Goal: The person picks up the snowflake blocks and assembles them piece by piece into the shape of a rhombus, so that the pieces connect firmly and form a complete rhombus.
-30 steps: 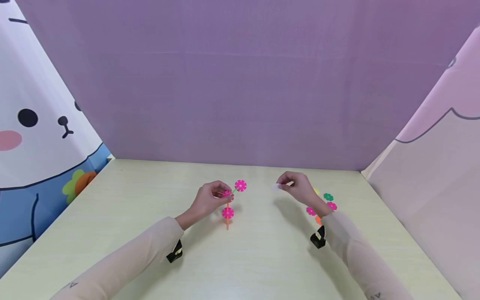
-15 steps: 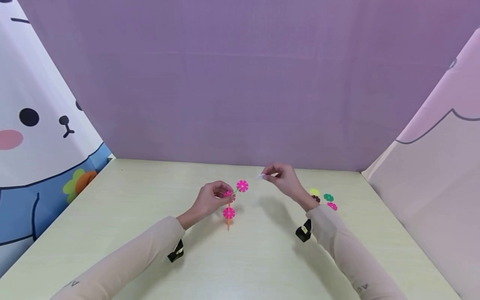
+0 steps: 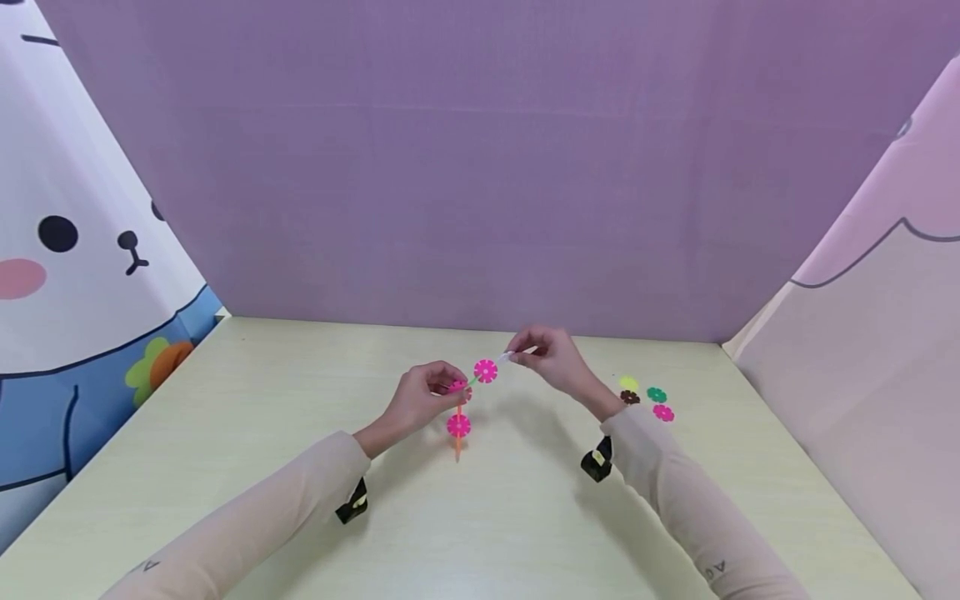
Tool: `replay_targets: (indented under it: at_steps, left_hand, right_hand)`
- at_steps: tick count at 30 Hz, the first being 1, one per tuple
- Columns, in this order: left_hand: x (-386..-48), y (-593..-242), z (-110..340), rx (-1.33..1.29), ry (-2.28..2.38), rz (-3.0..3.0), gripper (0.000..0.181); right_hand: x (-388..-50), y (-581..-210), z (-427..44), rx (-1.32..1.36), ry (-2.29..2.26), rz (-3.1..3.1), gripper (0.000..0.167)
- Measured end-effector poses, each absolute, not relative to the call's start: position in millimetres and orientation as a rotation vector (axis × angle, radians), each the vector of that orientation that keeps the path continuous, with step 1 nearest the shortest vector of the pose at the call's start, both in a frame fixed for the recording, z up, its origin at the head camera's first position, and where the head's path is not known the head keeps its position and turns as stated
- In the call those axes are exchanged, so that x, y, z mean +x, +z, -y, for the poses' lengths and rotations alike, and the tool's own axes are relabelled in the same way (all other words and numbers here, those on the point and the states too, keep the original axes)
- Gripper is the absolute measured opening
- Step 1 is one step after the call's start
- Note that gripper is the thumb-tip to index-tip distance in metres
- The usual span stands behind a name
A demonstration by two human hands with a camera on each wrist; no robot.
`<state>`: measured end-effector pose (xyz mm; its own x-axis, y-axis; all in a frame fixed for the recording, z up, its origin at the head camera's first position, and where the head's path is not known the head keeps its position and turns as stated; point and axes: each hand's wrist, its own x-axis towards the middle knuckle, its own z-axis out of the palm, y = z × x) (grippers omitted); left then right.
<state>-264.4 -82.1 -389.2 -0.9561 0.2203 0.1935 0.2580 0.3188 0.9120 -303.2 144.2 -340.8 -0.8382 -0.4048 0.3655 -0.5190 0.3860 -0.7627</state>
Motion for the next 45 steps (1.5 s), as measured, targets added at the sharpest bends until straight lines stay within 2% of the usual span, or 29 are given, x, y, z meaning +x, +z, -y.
replay_targets:
  at_steps: [11, 22, 32, 37, 45]
  left_hand:
    - [-265, -390, 81, -0.462, -1.771, 2.521, 0.020]
    - [-263, -390, 82, -0.495, -1.759, 2.518, 0.018]
    - [-264, -392, 85, -0.586, -1.823, 2.466, 0.033]
    - [-254, -378, 82, -0.576, -1.825, 2.445, 0.033]
    - [-241, -364, 75, -0.516, -1.743, 2.428, 0.026]
  right_hand:
    - [-287, -324, -137, 0.894, 1.478, 2.500, 0.006]
    - [-303, -342, -143, 0.876, 1.487, 2.500, 0.006]
    - [-301, -340, -141, 0.888, 1.437, 2.500, 0.007]
    - [-300, -340, -141, 0.881, 1.449, 2.513, 0.009]
    - [-278, -323, -135, 0.927, 1.443, 2.507, 0.009]
